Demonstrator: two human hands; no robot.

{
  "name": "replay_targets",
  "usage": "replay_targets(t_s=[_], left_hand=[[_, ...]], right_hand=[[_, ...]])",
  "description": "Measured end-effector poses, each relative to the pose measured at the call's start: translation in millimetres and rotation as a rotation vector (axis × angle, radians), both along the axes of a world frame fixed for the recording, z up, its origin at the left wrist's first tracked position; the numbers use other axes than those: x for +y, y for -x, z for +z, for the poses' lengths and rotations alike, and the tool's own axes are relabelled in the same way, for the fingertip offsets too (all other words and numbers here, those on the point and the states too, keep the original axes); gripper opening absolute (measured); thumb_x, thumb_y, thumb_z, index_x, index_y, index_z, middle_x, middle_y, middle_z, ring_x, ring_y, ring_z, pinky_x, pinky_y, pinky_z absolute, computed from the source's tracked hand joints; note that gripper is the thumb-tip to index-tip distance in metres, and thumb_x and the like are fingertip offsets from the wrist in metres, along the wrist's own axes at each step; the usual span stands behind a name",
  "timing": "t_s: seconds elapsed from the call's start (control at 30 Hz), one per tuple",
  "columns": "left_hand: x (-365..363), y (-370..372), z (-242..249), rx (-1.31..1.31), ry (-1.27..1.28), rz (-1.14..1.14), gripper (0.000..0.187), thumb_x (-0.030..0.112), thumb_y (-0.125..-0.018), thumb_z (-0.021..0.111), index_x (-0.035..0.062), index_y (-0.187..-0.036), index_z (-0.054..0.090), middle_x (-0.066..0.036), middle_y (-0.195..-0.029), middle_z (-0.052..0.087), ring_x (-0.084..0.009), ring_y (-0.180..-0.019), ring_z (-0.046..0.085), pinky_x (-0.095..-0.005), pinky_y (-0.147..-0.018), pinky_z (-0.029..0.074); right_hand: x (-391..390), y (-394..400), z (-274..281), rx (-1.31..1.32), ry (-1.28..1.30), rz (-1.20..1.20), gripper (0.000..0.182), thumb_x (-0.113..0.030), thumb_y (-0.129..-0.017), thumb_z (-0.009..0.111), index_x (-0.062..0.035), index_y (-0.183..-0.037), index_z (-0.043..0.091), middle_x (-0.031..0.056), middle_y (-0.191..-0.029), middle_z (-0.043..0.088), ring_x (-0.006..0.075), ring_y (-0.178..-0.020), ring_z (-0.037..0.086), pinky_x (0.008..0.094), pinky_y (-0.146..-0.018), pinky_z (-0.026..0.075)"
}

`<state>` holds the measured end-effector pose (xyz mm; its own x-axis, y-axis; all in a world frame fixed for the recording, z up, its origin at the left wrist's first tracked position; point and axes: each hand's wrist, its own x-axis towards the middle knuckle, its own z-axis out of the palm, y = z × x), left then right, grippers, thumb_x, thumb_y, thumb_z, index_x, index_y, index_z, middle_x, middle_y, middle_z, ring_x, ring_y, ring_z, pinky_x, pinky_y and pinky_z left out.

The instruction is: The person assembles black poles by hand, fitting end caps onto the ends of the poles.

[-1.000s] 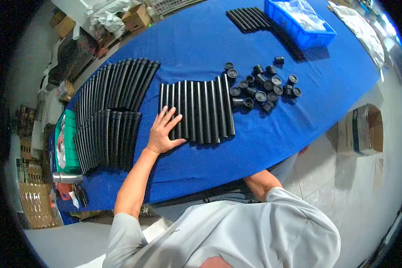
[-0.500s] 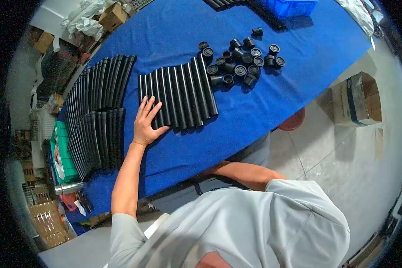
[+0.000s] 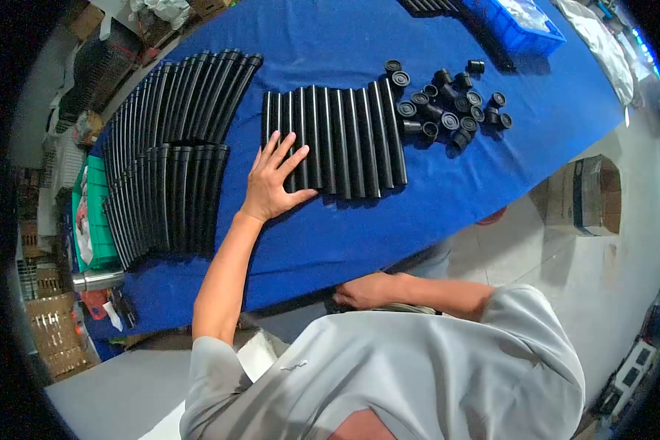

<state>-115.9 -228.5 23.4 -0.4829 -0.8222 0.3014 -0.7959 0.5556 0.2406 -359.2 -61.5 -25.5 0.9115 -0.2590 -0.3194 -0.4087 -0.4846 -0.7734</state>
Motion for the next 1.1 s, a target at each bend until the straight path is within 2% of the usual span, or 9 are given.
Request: replay_targets(t_s=[0.03,0.13,0.17,0.23,0.27,0.33,0.5,0.87,1.1], left_hand=[[-3,-1,1,0.009,-0.002,-0.012,0.082,0.069,-0.072,0.078,0.0292,-0.143,0.061,-0.007,-0.16,0.044,-0.0369,-0.151,0.033,-0.0636,-0.119,0.033],[0,-2,4,0.038,-0.047,-0.005,0.083,0.07,-0.073,0.077,0.0292,-0.143,0.061,-0.007,-0.16,0.043,-0.0359,-0.152,0.032,-0.0666,-0.118,0.031],[1,-3,6,0.043,-0.053,-0.01,0.082,0.069,-0.074,0.077,0.0282,-0.143,0.061,-0.007,-0.161,0.042,-0.0364,-0.152,0.031,-0.0681,-0.117,0.031],[1,-5,3,0.08,-0.068,-0.018,0.082,0.068,-0.074,0.077,0.0275,-0.144,0.06,-0.008,-0.162,0.04,-0.0369,-0.153,0.029,-0.0692,-0.116,0.031],[0,-6,2,0.087,-0.073,-0.025,0.083,0.068,-0.074,0.077,0.0273,-0.144,0.06,-0.008,-0.162,0.04,-0.0371,-0.153,0.028,-0.0693,-0.116,0.031],[0,-7,-2,0.129,-0.084,-0.023,0.085,0.066,-0.072,0.079,0.0276,-0.144,0.059,-0.008,-0.163,0.038,-0.0368,-0.154,0.025,-0.0694,-0.117,0.029],[-1,-6,-1,0.179,-0.143,-0.045,0.085,0.06,-0.068,0.084,0.0258,-0.143,0.061,-0.011,-0.164,0.036,-0.0372,-0.156,0.023,-0.0685,-0.12,0.022],[-2,-8,6,0.187,-0.127,-0.053,0.087,0.055,-0.061,0.088,0.0218,-0.138,0.064,-0.014,-0.16,0.041,-0.0412,-0.152,0.029,-0.0714,-0.109,0.035],[0,-2,7,0.091,-0.076,-0.027,0.089,0.069,-0.066,0.081,0.023,-0.141,0.064,-0.01,-0.16,0.045,-0.0388,-0.152,0.032,-0.0673,-0.116,0.031]], right_hand=[[0,20,28,-0.126,-0.174,-0.05,0.034,-0.028,-0.103,0.053,0.0024,-0.102,0.07,0.0236,-0.1,0.071,0.0451,-0.094,0.068,0.0498,-0.085,0.053],[-42,70,140,-0.254,-0.246,-0.321,0.02,-0.024,-0.094,0.068,-0.0045,-0.093,0.074,0.0155,-0.087,0.071,0.038,-0.08,0.068,0.0472,-0.073,0.054],[-57,90,141,-0.154,0.041,-0.525,0.015,-0.019,-0.091,0.074,-0.0051,-0.097,0.076,0.0116,-0.078,0.068,0.0309,-0.071,0.066,0.0418,-0.066,0.052],[-82,126,102,-0.018,0.496,-1.172,0.026,-0.014,-0.096,0.071,-0.002,-0.076,0.059,0.0133,-0.065,0.054,0.0216,-0.056,0.048,0.0349,-0.054,0.041],[-93,132,91,0.043,0.643,-1.207,0.036,-0.013,-0.096,0.071,-0.002,-0.072,0.047,0.0149,-0.062,0.046,0.0256,-0.054,0.039,0.0368,-0.052,0.037],[-93,138,61,0.052,0.934,-0.966,0.033,-0.011,-0.096,0.071,-0.0021,-0.075,0.047,0.0147,-0.066,0.047,0.0348,-0.057,0.045,0.0414,-0.055,0.039],[-94,148,51,0.177,0.865,-0.984,0.032,-0.009,-0.096,0.07,-0.0013,-0.075,0.047,0.0155,-0.069,0.048,0.0345,-0.059,0.049,0.0421,-0.057,0.04],[-92,156,44,0.167,0.911,-0.931,0.033,-0.006,-0.092,0.073,-0.0025,-0.074,0.045,0.0148,-0.066,0.041,0.0349,-0.057,0.044,0.0436,-0.054,0.037],[-92,142,70,-0.018,0.863,-1.03,0.036,-0.01,-0.088,0.078,-0.0028,-0.068,0.049,0.0141,-0.063,0.049,0.0301,-0.052,0.05,0.0405,-0.051,0.04]])
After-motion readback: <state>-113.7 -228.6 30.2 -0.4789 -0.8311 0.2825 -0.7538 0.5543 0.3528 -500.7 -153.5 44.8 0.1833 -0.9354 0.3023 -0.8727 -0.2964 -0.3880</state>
